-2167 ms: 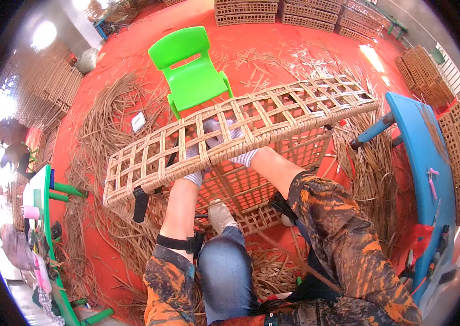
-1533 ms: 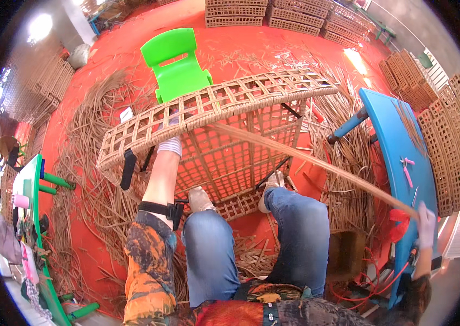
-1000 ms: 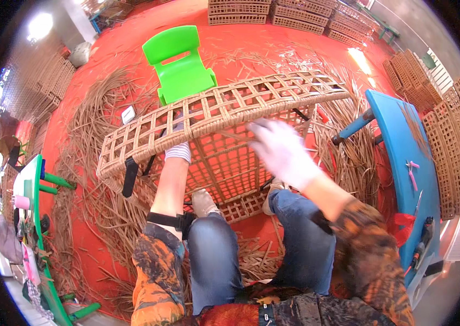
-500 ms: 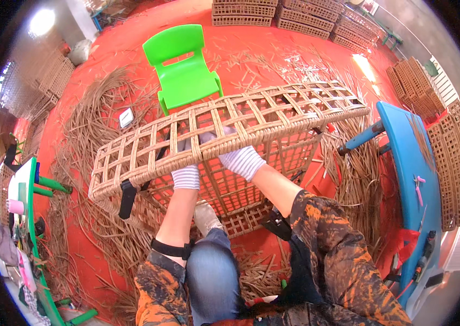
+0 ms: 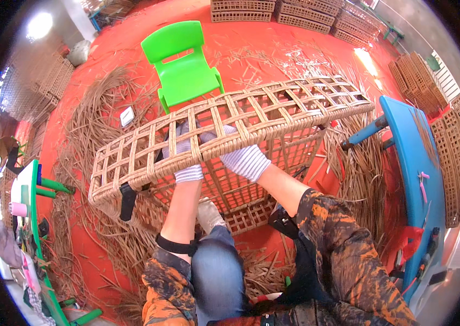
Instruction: The person weaves a chair by hand, threading long strips of rattan through the frame and pulling them tight. They repeat this process, interlacing the strips across the structure and securing the ends into the woven pattern.
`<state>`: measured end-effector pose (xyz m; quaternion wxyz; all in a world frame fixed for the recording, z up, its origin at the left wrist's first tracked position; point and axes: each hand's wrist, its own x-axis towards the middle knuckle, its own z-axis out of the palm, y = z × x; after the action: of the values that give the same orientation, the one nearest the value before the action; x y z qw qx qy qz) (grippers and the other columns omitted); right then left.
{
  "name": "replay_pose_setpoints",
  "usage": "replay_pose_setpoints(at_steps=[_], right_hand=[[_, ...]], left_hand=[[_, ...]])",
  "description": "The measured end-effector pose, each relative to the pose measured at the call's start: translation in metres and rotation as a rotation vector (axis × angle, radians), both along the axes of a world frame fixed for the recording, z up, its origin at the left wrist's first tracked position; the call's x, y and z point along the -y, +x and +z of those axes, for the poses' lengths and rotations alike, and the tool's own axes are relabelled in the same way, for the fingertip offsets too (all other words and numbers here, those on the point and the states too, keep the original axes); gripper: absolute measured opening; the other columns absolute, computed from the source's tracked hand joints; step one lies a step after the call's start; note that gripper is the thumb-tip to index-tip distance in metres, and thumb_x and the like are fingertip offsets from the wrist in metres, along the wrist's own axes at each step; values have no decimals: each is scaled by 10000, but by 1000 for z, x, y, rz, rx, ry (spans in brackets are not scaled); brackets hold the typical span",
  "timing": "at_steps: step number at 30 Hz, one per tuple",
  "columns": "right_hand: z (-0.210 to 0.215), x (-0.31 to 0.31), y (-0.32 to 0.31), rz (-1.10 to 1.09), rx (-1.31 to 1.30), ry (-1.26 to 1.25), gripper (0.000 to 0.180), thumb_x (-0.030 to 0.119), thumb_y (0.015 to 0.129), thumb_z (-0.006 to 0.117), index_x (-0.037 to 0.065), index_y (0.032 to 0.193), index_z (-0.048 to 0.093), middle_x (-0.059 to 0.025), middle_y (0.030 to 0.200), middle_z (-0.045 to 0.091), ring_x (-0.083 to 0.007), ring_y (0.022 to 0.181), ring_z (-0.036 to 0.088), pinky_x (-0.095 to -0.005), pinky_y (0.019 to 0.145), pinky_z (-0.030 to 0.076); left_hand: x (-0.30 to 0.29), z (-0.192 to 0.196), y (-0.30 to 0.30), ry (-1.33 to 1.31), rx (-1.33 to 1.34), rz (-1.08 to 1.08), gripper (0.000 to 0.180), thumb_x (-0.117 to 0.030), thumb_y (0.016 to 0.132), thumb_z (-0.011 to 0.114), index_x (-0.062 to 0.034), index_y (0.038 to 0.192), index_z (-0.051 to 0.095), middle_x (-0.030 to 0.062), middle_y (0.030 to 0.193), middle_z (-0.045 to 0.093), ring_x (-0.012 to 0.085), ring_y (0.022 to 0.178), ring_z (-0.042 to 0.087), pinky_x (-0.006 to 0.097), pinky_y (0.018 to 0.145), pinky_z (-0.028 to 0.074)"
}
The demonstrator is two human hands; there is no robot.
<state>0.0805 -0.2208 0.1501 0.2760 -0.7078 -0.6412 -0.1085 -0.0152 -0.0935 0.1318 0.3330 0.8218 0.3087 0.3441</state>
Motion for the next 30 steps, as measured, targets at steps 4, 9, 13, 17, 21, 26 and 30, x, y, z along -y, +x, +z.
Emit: replay_pose_setpoints(at_steps=[4,9,13,17,21,26,30], right_hand=[[17,-3,-19,-2,-9,80,212,119,853,496,74,1035,595,-142,942,636,-328,873,612,-428,782,499],[43,5,-68,-157,-56,-229,194,161,820,551,55,975,603,-160,774,618,-334,739,630,-442,654,506],[39,10,-84,-70,-103,-75,129,131,802,559,54,900,591,-127,695,616,-301,642,636,-409,543,507],[40,9,-88,0,-60,-31,123,137,797,565,52,885,576,-112,713,615,-284,668,639,-399,574,511],[24,9,-87,-17,56,-101,160,187,800,581,69,905,551,-64,689,596,-239,643,633,-368,529,482],[17,10,-78,-5,49,-146,165,197,814,580,75,914,532,-38,666,576,-228,612,622,-364,510,469],[25,7,-80,41,12,-41,159,189,816,576,68,908,530,-60,672,582,-248,616,625,-379,521,477]], left_hand=[[-9,3,-16,-69,-79,-10,227,-212,898,517,-50,1008,632,102,918,654,251,849,615,354,757,491],[-11,28,-24,-249,-50,-203,343,-231,837,684,-14,1098,634,115,982,670,199,894,618,330,815,513],[-7,40,-27,-164,-237,-138,394,-298,868,604,-25,1152,609,155,1094,647,247,1025,606,367,914,473],[-19,20,-43,-200,-51,-371,377,-294,863,616,-15,1116,618,101,1038,648,231,964,603,369,891,483],[-28,-11,-31,-10,-132,-181,326,-272,890,554,-45,1112,624,151,1010,653,292,980,609,396,879,482],[-3,32,-34,-116,-86,-205,350,-331,888,524,-75,1098,640,171,1075,642,345,1039,580,431,911,451],[-8,56,-46,-105,-339,-307,310,-275,907,496,-114,1132,636,120,1187,600,324,1101,542,411,960,418]])
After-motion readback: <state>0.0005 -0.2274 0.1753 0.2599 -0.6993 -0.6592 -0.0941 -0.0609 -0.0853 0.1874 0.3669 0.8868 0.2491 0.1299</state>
